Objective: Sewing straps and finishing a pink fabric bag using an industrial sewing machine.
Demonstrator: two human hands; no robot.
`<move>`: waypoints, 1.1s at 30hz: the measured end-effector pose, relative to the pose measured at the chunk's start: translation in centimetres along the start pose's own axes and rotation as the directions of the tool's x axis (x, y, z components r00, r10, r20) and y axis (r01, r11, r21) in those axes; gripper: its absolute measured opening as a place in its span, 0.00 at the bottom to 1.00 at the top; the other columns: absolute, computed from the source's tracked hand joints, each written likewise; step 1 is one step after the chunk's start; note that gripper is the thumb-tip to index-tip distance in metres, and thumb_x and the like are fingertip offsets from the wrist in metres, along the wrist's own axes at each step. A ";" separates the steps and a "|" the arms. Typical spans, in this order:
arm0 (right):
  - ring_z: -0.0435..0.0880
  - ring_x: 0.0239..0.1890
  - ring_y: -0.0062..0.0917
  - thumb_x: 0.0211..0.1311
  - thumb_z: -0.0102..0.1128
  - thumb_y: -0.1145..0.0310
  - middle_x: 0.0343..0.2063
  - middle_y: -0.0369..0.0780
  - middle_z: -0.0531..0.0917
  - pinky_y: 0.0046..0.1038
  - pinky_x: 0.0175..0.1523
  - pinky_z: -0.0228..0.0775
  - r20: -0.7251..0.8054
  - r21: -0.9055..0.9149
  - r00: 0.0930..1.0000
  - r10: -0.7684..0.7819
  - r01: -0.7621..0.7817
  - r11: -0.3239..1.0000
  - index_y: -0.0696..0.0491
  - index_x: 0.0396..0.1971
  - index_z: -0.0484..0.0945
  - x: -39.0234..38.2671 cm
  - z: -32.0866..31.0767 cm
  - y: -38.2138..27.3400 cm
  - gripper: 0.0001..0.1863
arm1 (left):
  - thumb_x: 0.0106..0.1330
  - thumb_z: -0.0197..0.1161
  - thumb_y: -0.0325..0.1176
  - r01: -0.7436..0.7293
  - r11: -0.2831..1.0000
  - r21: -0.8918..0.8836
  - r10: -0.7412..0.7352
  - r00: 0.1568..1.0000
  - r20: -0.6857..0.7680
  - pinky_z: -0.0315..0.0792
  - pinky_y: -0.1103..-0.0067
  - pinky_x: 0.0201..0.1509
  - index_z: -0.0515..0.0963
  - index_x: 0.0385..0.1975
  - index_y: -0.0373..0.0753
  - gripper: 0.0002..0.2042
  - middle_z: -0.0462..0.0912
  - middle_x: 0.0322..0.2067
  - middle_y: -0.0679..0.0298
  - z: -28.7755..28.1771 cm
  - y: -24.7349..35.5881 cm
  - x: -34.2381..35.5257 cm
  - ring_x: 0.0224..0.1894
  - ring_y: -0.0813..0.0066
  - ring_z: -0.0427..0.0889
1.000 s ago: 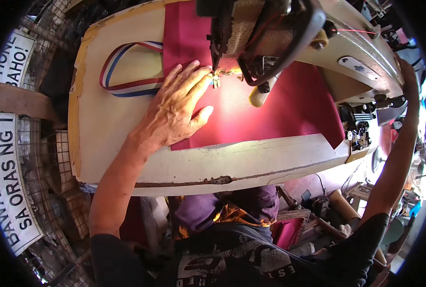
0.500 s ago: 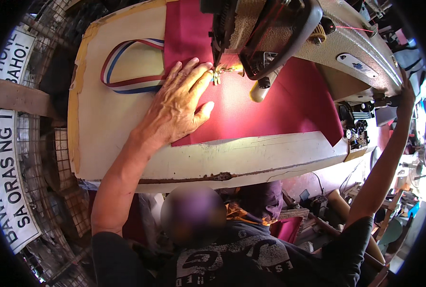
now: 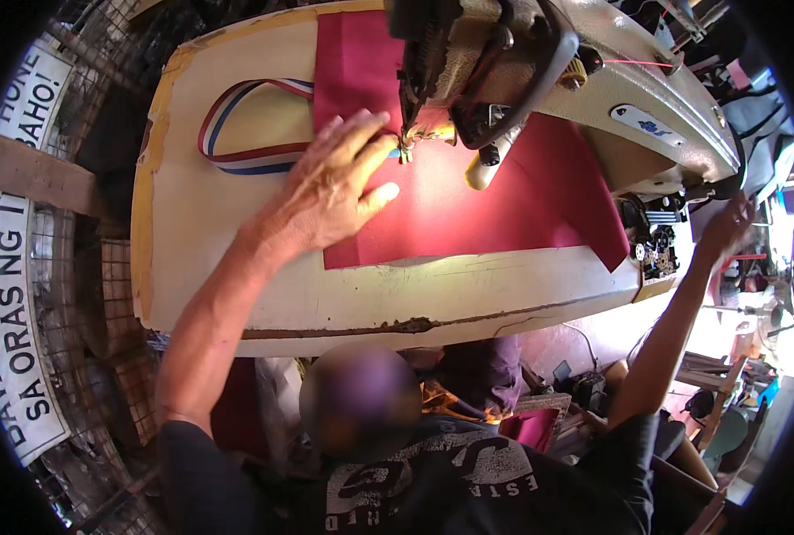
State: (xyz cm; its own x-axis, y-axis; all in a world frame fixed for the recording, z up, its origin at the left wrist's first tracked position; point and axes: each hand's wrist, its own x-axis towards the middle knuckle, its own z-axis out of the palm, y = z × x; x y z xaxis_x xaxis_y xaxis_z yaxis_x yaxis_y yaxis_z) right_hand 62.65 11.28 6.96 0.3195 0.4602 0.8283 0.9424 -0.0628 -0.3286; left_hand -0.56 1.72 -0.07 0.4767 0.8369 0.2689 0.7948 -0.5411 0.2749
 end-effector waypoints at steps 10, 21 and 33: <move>0.81 0.50 0.41 0.62 0.67 0.68 0.45 0.45 0.83 0.44 0.61 0.67 0.554 0.107 0.608 -0.569 0.626 0.773 0.46 0.68 0.69 -16.3 -2.5 -24.7 0.33 | 0.78 0.48 0.47 0.086 0.973 0.215 -0.105 0.992 0.077 0.44 0.62 0.82 0.65 0.72 0.46 0.26 0.62 0.73 0.62 -1.8 -12.3 4.5 0.77 0.58 0.54; 0.76 0.55 0.47 0.56 0.61 0.73 0.53 0.48 0.77 0.46 0.57 0.69 0.624 0.349 0.459 -0.633 0.561 0.751 0.54 0.53 0.77 -16.9 6.1 -29.7 0.22 | 0.73 0.56 0.49 0.321 0.801 0.505 -0.434 0.893 0.120 0.58 0.57 0.75 0.66 0.67 0.27 0.32 0.65 0.67 0.38 -5.2 -0.6 -6.9 0.70 0.45 0.65; 0.78 0.53 0.42 0.63 0.62 0.74 0.51 0.46 0.79 0.41 0.59 0.70 0.522 0.553 0.588 -0.618 0.318 0.770 0.57 0.45 0.82 -19.7 -0.1 -28.3 0.11 | 0.60 0.55 0.17 0.263 0.926 0.272 -0.319 0.929 0.188 0.65 0.59 0.74 0.73 0.57 0.24 0.22 0.66 0.67 0.39 -7.7 11.4 -15.9 0.70 0.41 0.66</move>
State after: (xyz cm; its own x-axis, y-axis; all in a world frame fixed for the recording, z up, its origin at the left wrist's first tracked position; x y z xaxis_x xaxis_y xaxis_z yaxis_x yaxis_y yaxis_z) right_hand 29.75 3.86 0.00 -0.4459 0.7719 0.4532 0.7724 0.5876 -0.2410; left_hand -1.96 -18.34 5.86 0.2598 0.9656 -0.0117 0.9632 -0.2583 0.0742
